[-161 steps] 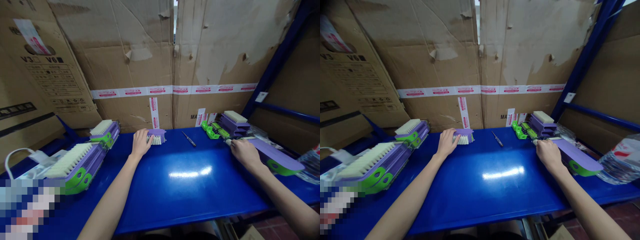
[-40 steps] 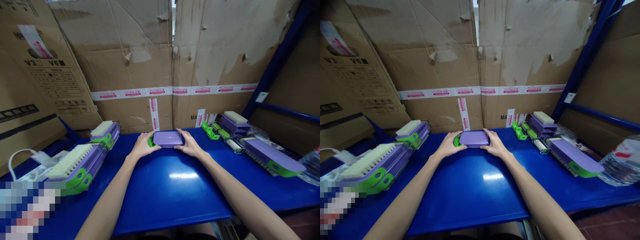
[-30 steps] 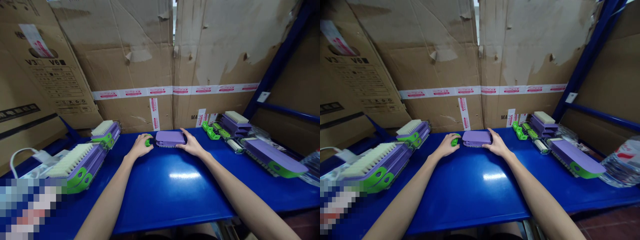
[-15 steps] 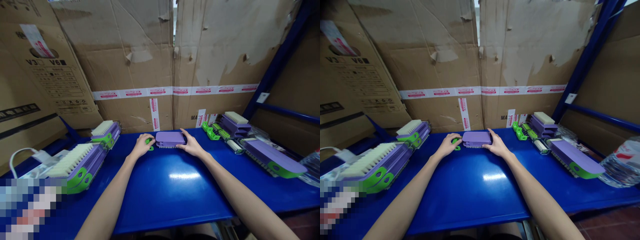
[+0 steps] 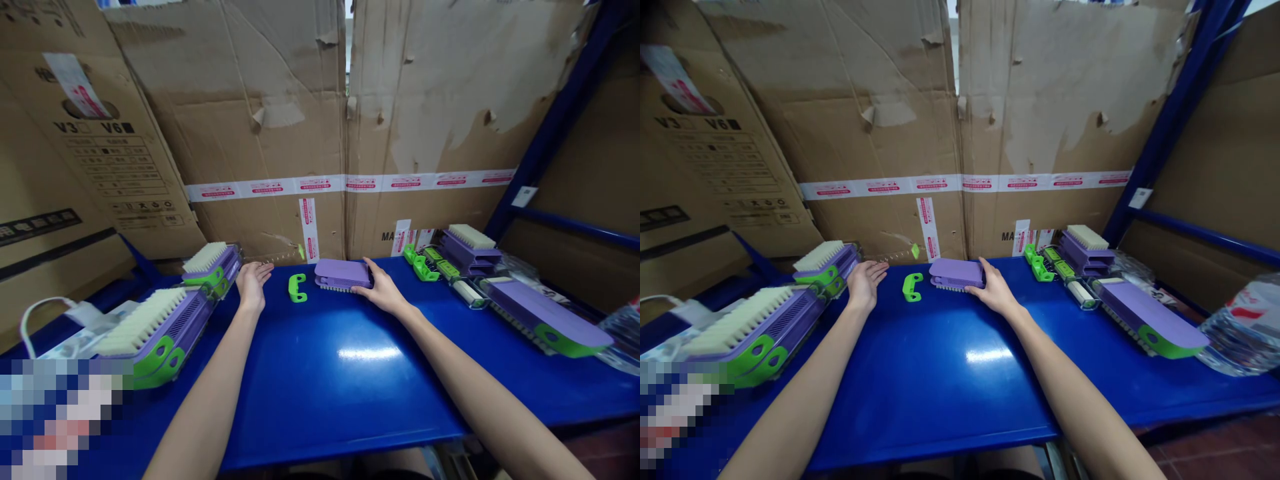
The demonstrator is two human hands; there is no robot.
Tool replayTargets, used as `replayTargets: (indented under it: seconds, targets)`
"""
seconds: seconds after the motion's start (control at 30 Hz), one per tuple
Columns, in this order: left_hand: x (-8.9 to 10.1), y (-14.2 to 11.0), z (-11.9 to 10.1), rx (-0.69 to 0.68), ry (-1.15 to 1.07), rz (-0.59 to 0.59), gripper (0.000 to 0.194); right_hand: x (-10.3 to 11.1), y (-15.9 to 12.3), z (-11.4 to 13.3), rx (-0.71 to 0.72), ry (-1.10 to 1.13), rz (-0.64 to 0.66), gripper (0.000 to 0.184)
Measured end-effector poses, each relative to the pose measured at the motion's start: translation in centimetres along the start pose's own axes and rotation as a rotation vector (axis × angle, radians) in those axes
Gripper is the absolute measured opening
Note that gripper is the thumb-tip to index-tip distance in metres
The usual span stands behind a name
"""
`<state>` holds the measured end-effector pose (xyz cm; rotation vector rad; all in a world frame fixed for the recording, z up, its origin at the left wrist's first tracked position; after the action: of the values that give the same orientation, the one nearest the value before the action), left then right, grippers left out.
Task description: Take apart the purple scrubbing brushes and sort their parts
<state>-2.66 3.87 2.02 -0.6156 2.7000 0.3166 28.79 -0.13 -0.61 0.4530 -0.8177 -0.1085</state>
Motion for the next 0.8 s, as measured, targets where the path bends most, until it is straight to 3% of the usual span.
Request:
replayTargets:
  seconds: [0.1,0.23,0.37,0.53,0.8]
  targets:
    - [-1.0,-1.1,-0.2,0.008,-0.009,0.083,0.013,-0.2,0.3,0.2,0.038,-0.064,-0.072,0.081]
    - [-2.8,-3.0,-0.4,0.017,0.0,0.231,0.019,0.2,0.2,2.3,0.258,-0.134,-0.193,0.071]
    - [-4.2,-4.8,-0.4,0.071,0.0,0.388,0.023,0.4,-0.6,4.7,0.396,0.023,-0.229,0.059]
    - [-4.6,-5.6,-0.2,0.119,0.02,0.436,0.031,0.4,-1.5,6.0,0.277,0.335,-0.233,0.046]
    - [-4.7,-5.7,0.1,0.168,-0.008,0.379,0.035,0.3,-2.2,7.5,0.106,0.476,-0.19,0.044]
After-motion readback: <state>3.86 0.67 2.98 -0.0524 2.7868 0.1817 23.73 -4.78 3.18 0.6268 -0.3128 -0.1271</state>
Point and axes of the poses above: each hand's wrist, its own y-axis towards the middle knuckle, its own x-axis out of the back of the hand, z = x × y, the point moved 2 cm from there along y, towards the middle knuckle
